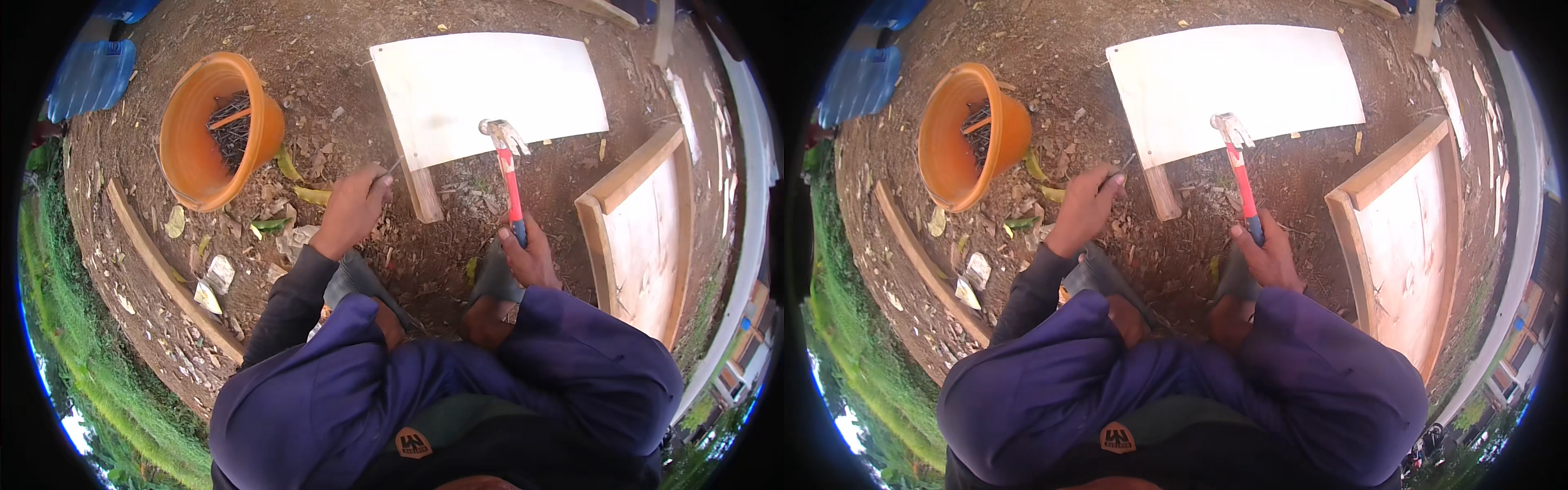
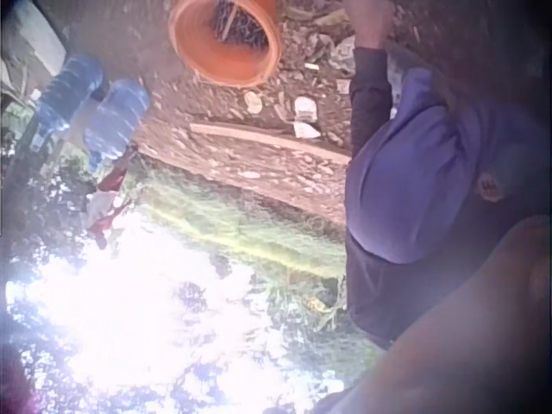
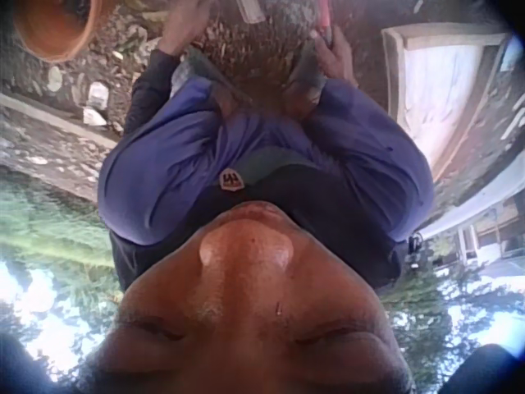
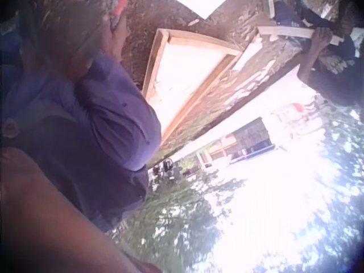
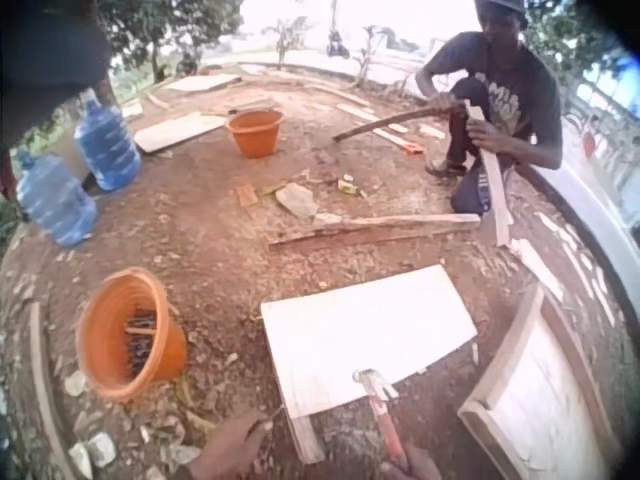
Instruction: The person assembles a wooden frame by hammering nails into wooden planks and a plywood sheet. They retrieve nails from a bucket, position the wood pieces, and secure them with a hammer. The person also adjusts the frame and uses a chisel to fit components.
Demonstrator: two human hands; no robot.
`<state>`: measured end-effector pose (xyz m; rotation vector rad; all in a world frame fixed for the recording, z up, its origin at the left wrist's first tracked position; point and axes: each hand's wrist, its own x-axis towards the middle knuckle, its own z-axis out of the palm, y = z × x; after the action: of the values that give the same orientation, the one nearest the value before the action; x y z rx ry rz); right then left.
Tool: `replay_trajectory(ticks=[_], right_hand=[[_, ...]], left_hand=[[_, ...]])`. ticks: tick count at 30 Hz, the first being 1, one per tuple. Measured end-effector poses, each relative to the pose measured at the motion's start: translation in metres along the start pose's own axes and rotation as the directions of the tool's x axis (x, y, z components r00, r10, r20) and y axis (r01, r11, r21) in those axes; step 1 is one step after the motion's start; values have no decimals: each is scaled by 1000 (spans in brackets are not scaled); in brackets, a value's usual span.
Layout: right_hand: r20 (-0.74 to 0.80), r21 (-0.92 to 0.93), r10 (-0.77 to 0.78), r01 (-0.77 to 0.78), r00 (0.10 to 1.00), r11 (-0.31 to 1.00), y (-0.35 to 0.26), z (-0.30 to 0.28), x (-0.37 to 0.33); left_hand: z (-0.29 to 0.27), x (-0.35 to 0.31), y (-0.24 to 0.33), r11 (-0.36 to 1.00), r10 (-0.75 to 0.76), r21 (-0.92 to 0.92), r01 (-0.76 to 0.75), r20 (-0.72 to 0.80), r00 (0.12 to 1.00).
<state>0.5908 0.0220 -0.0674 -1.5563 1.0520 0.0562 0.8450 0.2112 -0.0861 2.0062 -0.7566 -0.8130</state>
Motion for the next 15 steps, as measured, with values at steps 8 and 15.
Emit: replay_trajectory(ticks=[8,15], right_hand=[[142,-194,-223,248,964,949,-12,1,13],[211,-336,-239,299,948,893,-24,11,17]], left_hand=[[5,20,1,998,2,62,0,-34,999],[7,22,11,989,-97,110,99,-23,995]])
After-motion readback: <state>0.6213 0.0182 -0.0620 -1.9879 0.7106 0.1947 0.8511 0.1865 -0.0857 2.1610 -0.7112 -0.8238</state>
